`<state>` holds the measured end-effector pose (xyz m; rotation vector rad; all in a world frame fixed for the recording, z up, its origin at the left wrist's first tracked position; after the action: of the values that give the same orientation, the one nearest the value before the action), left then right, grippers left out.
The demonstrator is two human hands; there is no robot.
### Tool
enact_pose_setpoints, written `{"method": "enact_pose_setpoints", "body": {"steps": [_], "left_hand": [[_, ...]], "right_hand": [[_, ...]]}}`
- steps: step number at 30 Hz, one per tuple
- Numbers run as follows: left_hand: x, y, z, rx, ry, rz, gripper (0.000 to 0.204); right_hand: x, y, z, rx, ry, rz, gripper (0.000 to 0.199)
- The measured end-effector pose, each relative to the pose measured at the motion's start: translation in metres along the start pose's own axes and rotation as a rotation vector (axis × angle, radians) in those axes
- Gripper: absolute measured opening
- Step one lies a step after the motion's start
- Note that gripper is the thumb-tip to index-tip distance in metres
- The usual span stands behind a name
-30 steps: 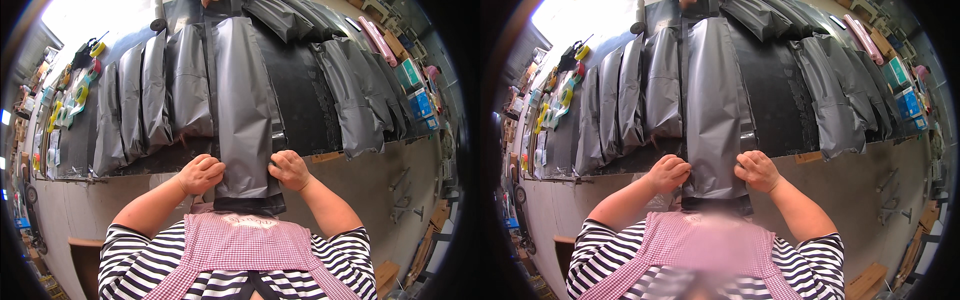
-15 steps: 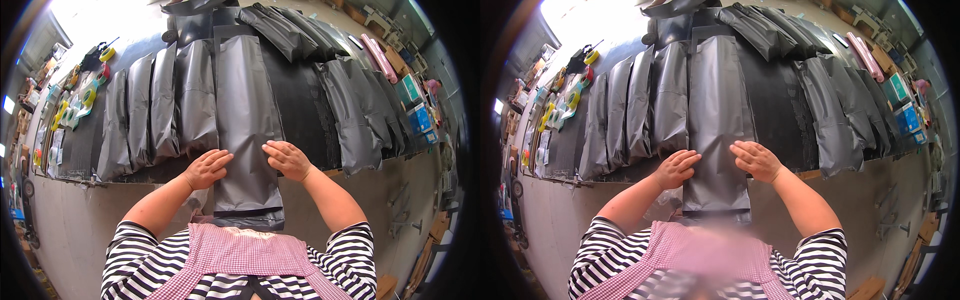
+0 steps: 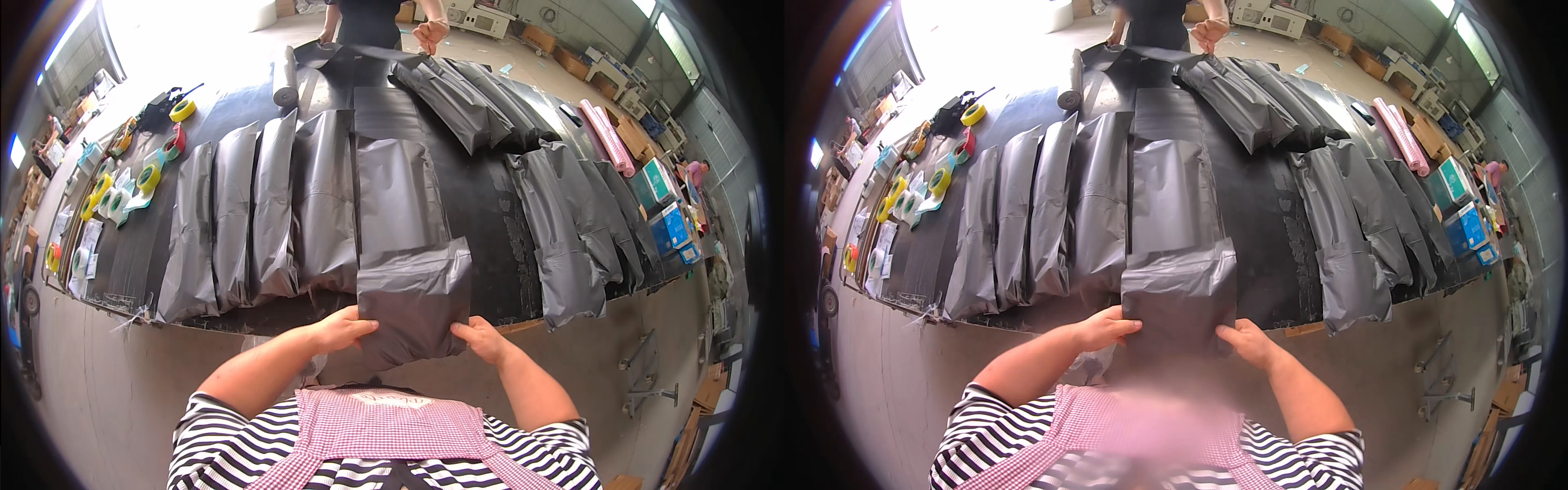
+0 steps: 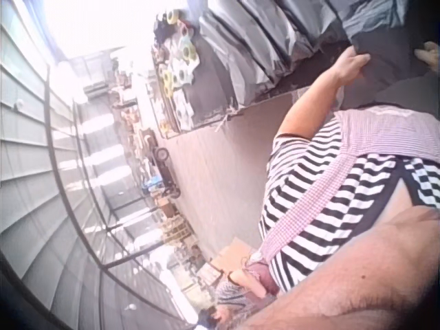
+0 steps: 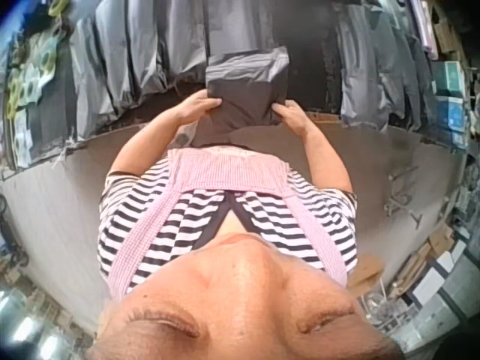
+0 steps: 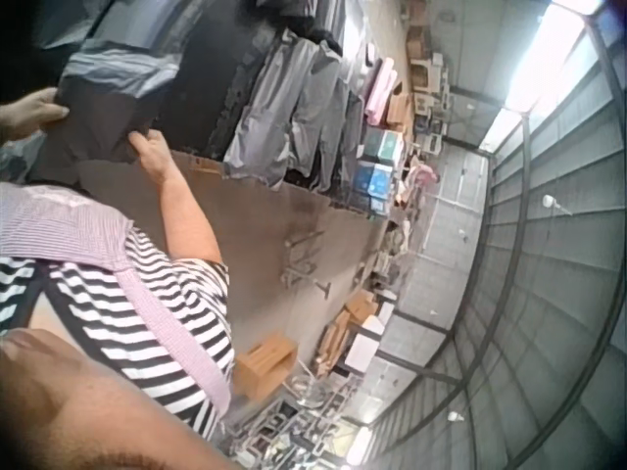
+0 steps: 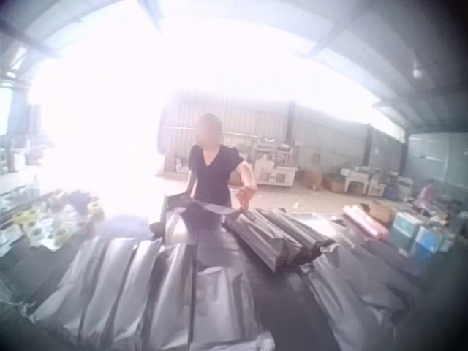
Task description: The person places foam rolls into plastic bags, tapes the ends of the rolls, and applies adhesive labels to the packaged items on a large work table.
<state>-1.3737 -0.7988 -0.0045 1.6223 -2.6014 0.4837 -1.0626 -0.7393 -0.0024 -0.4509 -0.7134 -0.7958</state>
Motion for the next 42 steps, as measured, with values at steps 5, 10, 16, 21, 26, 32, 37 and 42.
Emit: {"method": "enact_pose_setpoints", "body": {"steps": [5,10,16,21,26,32,37,42], "left_hand": [[-0.035,0.012,-0.012,0.174,-0.4,-0.471,0.038],[-0.072,0.039,-0.002,-0.237,-0.436,-0.775,0.027],[-0.085,0.034,-0.001,-1.049,-0.172,-0.751,0.038],[-0.081,0.018,-0.017,-1.295,-0.495,-0.61,0.051],[-0.102,-0.008,0.02,-0.946,-0.41,-0.396,0.07],[-0.056,0.004,-0.046,-0.887,-0.434,-0.194,0.057],[0.033,0.147,-0.079,-1.535,-0.5,-0.959,0.028],[0.136,0.256,-0.074,-1.482,0.553,-1.228,0.085]], "right_hand": [[0.0,-0.021,0.066,-0.218,0.41,-0.269,0.015],[-0.07,0.004,0.087,-0.231,0.383,-0.575,0.025],[-0.098,0.008,0.076,0.26,0.297,-0.909,0.038],[-0.065,-0.01,0.098,0.818,0.57,-1.306,0.046],[-0.088,-0.058,0.108,0.919,0.096,-0.91,0.079],[-0.094,-0.045,0.128,0.802,0.0,-0.811,0.121],[-0.128,-0.037,0.154,0.045,0.447,-0.354,0.101],[-0.185,-0.069,0.224,0.606,0.316,-0.813,0.106]]}}
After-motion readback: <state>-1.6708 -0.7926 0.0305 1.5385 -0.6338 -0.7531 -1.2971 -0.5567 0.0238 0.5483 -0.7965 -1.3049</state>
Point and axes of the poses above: each hand's wrist, its own x-axis away from the middle knuckle, its own y-axis out of the back of the hand, z = x × y, the point moved 2 cm from there along -x, towards the middle knuckle, and after that the axes turned 15 degrees about -y, right-handed, at the moved point
